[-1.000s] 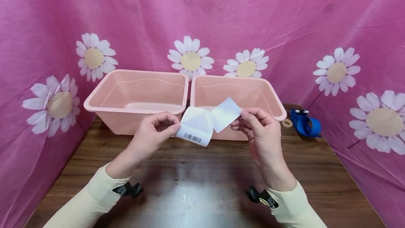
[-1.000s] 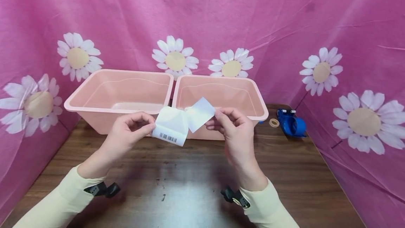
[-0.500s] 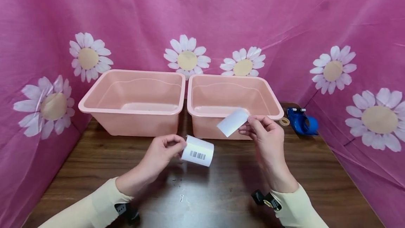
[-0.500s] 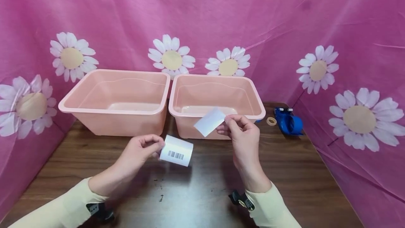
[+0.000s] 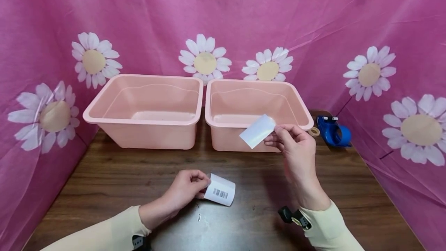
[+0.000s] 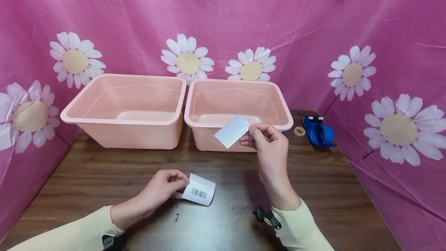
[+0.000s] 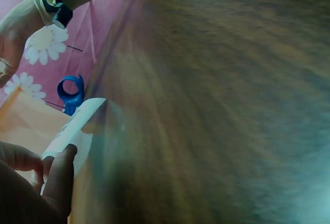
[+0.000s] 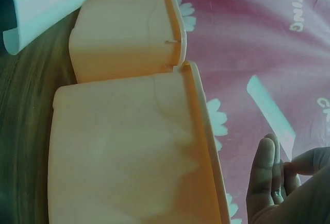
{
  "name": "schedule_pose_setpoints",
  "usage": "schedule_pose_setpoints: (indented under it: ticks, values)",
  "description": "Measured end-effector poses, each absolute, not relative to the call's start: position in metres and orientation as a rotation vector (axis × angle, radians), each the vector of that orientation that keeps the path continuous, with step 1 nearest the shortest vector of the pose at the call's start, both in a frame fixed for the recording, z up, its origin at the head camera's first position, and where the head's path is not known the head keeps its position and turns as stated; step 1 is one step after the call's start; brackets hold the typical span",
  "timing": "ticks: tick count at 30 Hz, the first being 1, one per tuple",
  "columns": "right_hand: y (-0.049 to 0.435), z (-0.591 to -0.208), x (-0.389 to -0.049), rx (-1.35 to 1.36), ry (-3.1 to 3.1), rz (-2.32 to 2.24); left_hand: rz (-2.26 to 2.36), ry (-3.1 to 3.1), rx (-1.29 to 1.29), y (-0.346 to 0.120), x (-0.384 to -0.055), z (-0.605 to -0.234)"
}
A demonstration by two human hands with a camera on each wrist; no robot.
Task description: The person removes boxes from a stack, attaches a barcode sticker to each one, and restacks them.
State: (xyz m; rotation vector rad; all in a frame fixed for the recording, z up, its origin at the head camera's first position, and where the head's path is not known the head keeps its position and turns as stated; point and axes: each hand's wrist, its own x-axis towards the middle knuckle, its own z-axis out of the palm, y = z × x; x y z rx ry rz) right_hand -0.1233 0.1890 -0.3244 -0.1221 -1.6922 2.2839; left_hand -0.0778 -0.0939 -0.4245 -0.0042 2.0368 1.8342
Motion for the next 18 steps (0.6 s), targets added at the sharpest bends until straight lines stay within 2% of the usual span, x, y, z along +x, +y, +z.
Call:
schedule_pose_setpoints:
  ticks: [13,18]
  values:
    - [0.185,-0.327,-0.124,-0.115,-1.749,2.296,1.840,1.990,-0.006,-0.106,-0.072,-0.436]
    - [0.184,-0.323,-0.124,-0.112,-1.772,2.276,1.959,2.058,0.000,-0.110,-0.080,-0.416]
